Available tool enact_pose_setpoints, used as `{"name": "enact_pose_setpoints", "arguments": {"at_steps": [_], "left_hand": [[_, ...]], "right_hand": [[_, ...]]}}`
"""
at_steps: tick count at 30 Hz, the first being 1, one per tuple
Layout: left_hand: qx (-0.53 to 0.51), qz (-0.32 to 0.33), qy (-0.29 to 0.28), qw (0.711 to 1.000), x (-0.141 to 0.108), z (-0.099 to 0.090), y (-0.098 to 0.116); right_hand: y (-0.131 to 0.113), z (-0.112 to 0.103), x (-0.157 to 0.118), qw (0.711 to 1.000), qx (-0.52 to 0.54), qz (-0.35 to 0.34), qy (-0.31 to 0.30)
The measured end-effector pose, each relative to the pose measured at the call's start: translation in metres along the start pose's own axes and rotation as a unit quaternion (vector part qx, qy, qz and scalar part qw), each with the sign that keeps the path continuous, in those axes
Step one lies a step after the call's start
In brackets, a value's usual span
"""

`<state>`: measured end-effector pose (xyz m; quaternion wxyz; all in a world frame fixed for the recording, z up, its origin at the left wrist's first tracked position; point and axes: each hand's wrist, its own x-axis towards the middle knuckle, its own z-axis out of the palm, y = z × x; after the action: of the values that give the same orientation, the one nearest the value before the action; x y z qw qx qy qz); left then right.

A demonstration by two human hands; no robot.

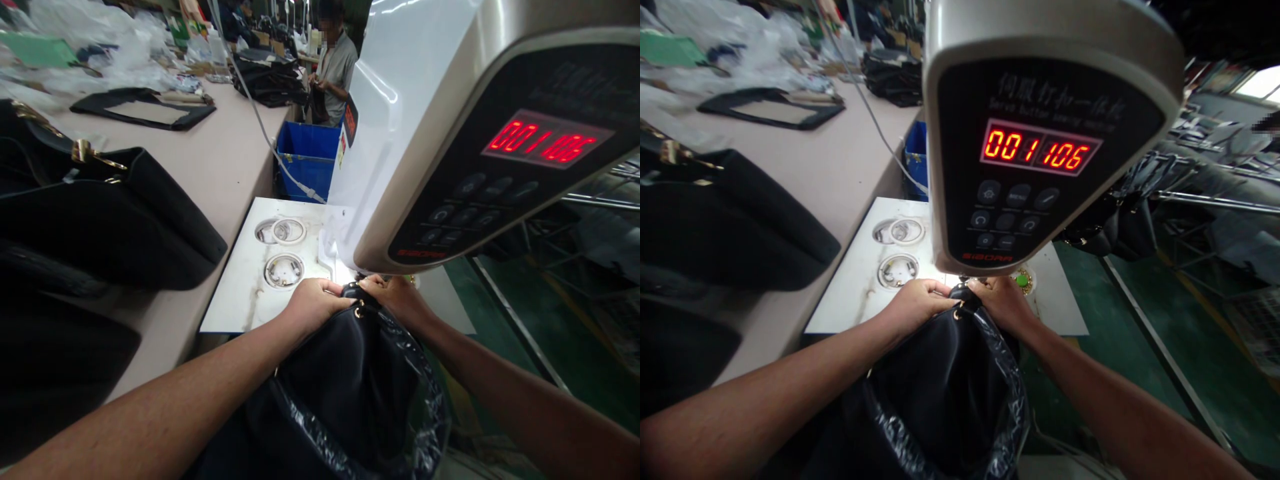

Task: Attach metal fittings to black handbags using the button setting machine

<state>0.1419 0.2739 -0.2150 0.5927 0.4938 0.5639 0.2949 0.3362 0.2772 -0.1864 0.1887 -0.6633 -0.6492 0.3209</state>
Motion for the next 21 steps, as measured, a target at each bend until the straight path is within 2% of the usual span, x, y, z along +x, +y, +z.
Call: {"name": "enact_pose_setpoints", "arguments": {"at_steps": [12,17,21], "left_hand": [[0.011,-0.066,-0.017,0.998,-0.0018,-0.0048,0.0075],[0.013,-0.060,-0.016,0.998,-0.0032,-0.0068,0.0066],[0.006,-0.058,-0.026,0.998,-0.0009,-0.0084,0.0060]], "right_hand": [[-0.0040,0.0004,0.0008,1.000,0.009,-0.004,-0.002],[-0.0041,0.0000,0.0004,1.000,-0.007,0.022,-0.010],[-0.0045,-0.0011,0.0032,1.000,-0.001,0.011,-0.019]]}}
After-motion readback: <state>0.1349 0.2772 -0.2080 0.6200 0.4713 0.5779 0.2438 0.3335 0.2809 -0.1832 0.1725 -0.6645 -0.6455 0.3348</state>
